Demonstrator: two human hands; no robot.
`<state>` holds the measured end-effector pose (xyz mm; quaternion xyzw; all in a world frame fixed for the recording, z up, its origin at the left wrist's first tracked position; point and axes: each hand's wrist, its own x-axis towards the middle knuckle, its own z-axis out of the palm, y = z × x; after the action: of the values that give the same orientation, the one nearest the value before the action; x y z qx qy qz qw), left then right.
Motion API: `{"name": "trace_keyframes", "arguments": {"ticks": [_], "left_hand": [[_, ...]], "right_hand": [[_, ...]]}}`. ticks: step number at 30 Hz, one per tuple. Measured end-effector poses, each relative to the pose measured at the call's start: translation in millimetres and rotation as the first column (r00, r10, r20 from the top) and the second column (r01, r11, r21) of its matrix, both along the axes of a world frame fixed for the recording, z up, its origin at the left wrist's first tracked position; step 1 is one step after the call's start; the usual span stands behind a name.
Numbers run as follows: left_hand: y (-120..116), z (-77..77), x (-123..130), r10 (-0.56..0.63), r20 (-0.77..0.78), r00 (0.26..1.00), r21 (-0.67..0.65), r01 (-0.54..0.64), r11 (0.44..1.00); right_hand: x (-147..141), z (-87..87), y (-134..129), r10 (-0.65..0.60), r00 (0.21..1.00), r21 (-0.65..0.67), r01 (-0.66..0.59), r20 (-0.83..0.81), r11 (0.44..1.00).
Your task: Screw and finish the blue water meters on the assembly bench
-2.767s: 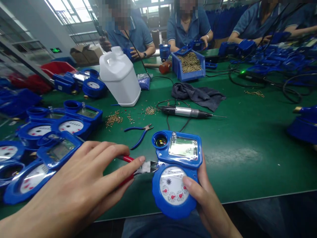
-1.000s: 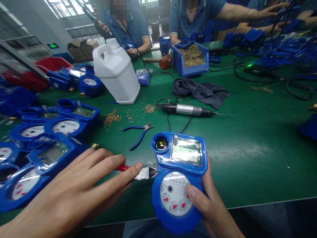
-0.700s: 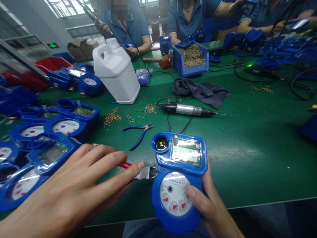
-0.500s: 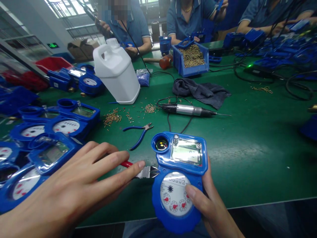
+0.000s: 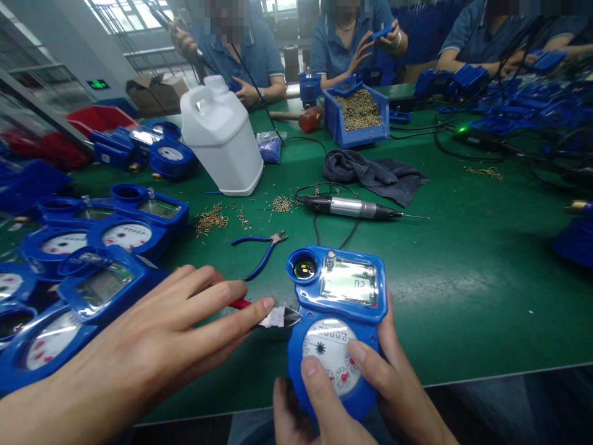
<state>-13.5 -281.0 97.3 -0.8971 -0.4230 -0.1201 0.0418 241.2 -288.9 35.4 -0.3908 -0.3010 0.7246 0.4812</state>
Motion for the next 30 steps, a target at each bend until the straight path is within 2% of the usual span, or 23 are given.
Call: {"name": "trace_keyframes", "arguments": {"ticks": [3, 7, 11, 14, 22, 30], "left_hand": [[-2, -6.4, -4, -0.004, 0.002, 1.0, -0.045, 0.004, 0.999], [-7, -14.3, -2, 0.016, 0.083, 0.996, -0.028, -0.014, 1.0], [-12, -20.9, 6, 0.04, 0.19, 0.981, -0.054, -0.03, 0.998], [-13, -25.7, 12, 0.005, 0.242, 0.97, -0.06, 0.01, 0.998], [-18, -35.5, 18, 0.018, 0.293, 0.956, -0.042, -0.006, 0.999], [-21, -42.3, 22, 0.052, 0.324, 0.945, -0.057, -0.035, 0.998]], "right_hand": [[-4, 1.9, -3, -0.042, 0.999, -0.027, 0.041, -0.025, 0.999], [-3, -0.1, -3, -0.056, 0.997, -0.017, 0.055, -0.059, 0.998], [5, -2.9, 0, -0.043, 0.994, -0.032, 0.04, -0.102, 0.999], [11, -3.4, 2, -0.027, 0.995, -0.048, 0.022, -0.1, 0.999], [17, -3.9, 5, -0.029, 0.996, -0.032, 0.026, -0.088, 0.999], [16, -5.1, 4, -0.058, 0.988, -0.047, 0.052, -0.142, 0.998]]}}
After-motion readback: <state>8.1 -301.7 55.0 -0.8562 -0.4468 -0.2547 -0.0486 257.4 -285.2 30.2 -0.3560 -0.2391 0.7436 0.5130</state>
